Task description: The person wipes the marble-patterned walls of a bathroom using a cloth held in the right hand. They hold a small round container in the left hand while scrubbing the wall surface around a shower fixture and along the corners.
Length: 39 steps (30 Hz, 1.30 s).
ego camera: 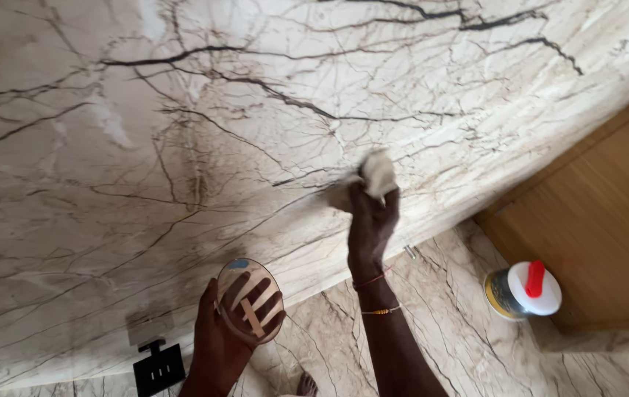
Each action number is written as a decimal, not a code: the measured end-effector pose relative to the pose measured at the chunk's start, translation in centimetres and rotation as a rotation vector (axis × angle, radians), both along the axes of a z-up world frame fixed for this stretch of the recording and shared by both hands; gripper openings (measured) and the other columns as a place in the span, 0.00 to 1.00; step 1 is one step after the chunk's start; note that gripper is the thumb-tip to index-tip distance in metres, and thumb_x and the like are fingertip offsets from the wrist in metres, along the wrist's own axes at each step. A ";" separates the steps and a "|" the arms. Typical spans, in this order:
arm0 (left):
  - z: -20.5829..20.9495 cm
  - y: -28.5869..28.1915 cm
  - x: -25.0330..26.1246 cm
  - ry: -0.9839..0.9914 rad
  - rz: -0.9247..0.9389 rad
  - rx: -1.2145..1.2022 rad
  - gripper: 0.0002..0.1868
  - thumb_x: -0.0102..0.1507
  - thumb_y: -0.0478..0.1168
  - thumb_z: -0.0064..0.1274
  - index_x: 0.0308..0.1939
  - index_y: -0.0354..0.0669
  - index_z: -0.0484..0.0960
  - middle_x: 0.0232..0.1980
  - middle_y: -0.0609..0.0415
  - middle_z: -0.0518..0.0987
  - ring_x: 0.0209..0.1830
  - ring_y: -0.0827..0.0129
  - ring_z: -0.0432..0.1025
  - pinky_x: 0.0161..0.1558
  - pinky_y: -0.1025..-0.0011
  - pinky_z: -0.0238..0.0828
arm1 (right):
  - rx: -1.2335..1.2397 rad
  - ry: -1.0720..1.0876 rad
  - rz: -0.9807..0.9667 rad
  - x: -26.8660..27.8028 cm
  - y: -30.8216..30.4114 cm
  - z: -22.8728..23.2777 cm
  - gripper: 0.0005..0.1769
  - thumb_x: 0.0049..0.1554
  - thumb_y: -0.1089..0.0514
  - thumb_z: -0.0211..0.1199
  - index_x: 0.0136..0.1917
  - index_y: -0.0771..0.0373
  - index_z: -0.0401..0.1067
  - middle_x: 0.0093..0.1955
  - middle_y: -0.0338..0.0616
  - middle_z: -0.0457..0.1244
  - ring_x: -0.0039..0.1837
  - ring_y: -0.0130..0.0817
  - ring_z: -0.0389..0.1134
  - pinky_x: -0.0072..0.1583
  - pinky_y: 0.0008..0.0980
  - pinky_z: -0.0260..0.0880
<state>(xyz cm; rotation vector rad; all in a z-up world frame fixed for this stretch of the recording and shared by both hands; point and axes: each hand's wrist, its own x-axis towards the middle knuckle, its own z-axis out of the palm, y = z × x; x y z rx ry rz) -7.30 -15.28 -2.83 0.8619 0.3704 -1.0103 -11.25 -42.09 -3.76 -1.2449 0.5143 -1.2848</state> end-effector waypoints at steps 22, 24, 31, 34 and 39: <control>-0.8 0.1 -0.2 0.011 0.094 -0.076 0.41 0.61 0.70 0.38 0.68 0.47 0.70 0.66 0.42 0.74 0.63 0.47 0.72 0.61 0.45 0.72 | 0.129 0.168 0.186 2.1 8.4 -5.5 0.21 0.59 0.62 0.63 0.65 0.65 0.64 0.56 0.44 0.65 0.58 0.34 0.69 0.57 0.34 0.76; -0.9 0.3 -0.2 -0.003 0.085 -0.027 0.41 0.61 0.70 0.38 0.67 0.47 0.70 0.66 0.42 0.75 0.63 0.47 0.73 0.61 0.45 0.72 | 0.080 0.145 0.272 2.2 9.5 -2.5 0.24 0.56 0.64 0.66 0.64 0.66 0.63 0.56 0.45 0.66 0.57 0.35 0.70 0.57 0.36 0.77; -0.8 3.1 -0.3 -0.046 0.166 -0.097 0.42 0.61 0.70 0.40 0.67 0.43 0.70 0.63 0.41 0.76 0.60 0.49 0.74 0.59 0.46 0.75 | 0.035 -0.035 0.110 1.4 4.3 0.8 0.20 0.64 0.59 0.64 0.66 0.65 0.66 0.59 0.47 0.67 0.59 0.35 0.70 0.59 0.36 0.75; -1.3 4.2 -0.5 -0.041 0.207 -0.092 0.43 0.61 0.71 0.40 0.68 0.42 0.69 0.63 0.41 0.76 0.60 0.49 0.74 0.58 0.47 0.75 | 0.135 -0.002 0.168 1.8 7.5 -3.1 0.16 0.66 0.56 0.61 0.64 0.64 0.66 0.57 0.47 0.67 0.58 0.34 0.69 0.59 0.36 0.76; -1.4 4.1 -0.8 -0.027 0.221 -0.105 0.43 0.61 0.71 0.38 0.68 0.45 0.69 0.63 0.43 0.76 0.61 0.49 0.73 0.58 0.47 0.75 | 0.014 0.199 0.361 2.7 12.6 -1.4 0.20 0.59 0.55 0.66 0.62 0.63 0.67 0.54 0.47 0.68 0.54 0.34 0.71 0.53 0.36 0.78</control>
